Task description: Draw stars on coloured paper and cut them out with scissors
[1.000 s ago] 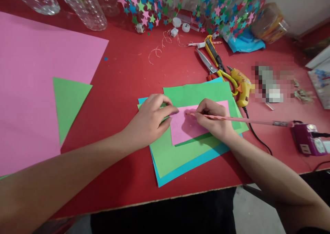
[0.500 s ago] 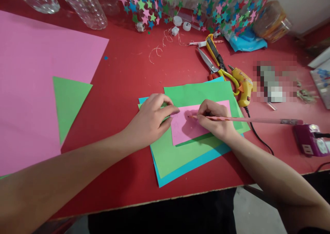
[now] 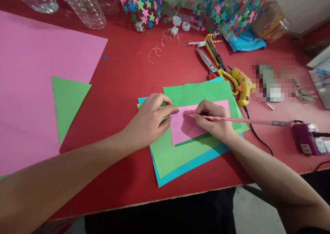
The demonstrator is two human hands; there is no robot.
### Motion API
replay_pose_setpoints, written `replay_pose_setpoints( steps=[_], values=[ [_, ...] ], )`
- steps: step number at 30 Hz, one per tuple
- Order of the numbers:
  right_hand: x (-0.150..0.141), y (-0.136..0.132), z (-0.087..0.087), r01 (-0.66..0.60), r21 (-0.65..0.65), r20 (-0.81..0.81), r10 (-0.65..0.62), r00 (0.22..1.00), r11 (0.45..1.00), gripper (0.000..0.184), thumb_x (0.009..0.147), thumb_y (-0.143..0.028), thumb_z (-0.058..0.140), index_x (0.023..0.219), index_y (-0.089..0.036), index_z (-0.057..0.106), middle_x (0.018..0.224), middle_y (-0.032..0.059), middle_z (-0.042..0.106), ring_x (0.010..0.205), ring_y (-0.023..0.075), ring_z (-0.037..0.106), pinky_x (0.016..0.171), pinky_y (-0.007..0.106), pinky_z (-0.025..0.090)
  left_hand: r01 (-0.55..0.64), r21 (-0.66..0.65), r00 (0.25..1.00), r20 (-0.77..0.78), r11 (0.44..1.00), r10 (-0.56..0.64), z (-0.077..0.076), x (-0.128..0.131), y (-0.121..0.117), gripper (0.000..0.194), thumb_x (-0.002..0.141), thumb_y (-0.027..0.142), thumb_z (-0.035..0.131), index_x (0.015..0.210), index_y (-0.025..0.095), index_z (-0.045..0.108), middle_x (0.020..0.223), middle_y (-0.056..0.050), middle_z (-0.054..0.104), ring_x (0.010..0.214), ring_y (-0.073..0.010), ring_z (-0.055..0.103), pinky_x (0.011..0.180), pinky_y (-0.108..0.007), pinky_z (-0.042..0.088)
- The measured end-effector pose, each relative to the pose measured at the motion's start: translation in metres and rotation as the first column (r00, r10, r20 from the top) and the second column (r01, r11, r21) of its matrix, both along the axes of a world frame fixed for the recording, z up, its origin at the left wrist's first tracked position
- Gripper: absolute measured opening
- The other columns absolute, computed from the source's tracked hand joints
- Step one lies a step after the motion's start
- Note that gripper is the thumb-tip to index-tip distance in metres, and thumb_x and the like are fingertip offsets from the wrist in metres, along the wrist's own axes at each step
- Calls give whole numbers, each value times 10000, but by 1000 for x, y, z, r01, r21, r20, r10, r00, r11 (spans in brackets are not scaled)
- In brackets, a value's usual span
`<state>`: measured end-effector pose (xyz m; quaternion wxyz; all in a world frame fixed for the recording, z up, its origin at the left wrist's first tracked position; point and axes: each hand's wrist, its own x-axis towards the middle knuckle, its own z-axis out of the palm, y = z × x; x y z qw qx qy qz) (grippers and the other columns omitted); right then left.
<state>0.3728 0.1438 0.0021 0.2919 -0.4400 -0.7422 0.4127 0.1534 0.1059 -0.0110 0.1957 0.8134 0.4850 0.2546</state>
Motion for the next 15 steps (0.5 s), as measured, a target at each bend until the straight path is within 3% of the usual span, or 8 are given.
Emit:
replay_pose_setpoints(
  steps=[7,15],
  values=[
    [0,0,-1,-55,23,21,55,998,998,147,835,-232,622,713,-190,552,624,-26,584,546,88,471,499,231,330,3,-4,1000,-7,1000,-3,0,0,0,242,946,168,466,1094,189,657,1095,-90,528,1052,-250,486,907,-438,436],
    [2,0,-4,-110,41,40,109,993,993,120,864,-248,598,763,-194,561,671,-17,606,589,95,505,534,232,361,-2,15,1000,-17,1000,2,-1,0,0,214,952,191,465,1049,194,656,1088,-91,527,1040,-251,492,894,-436,434]
  ],
)
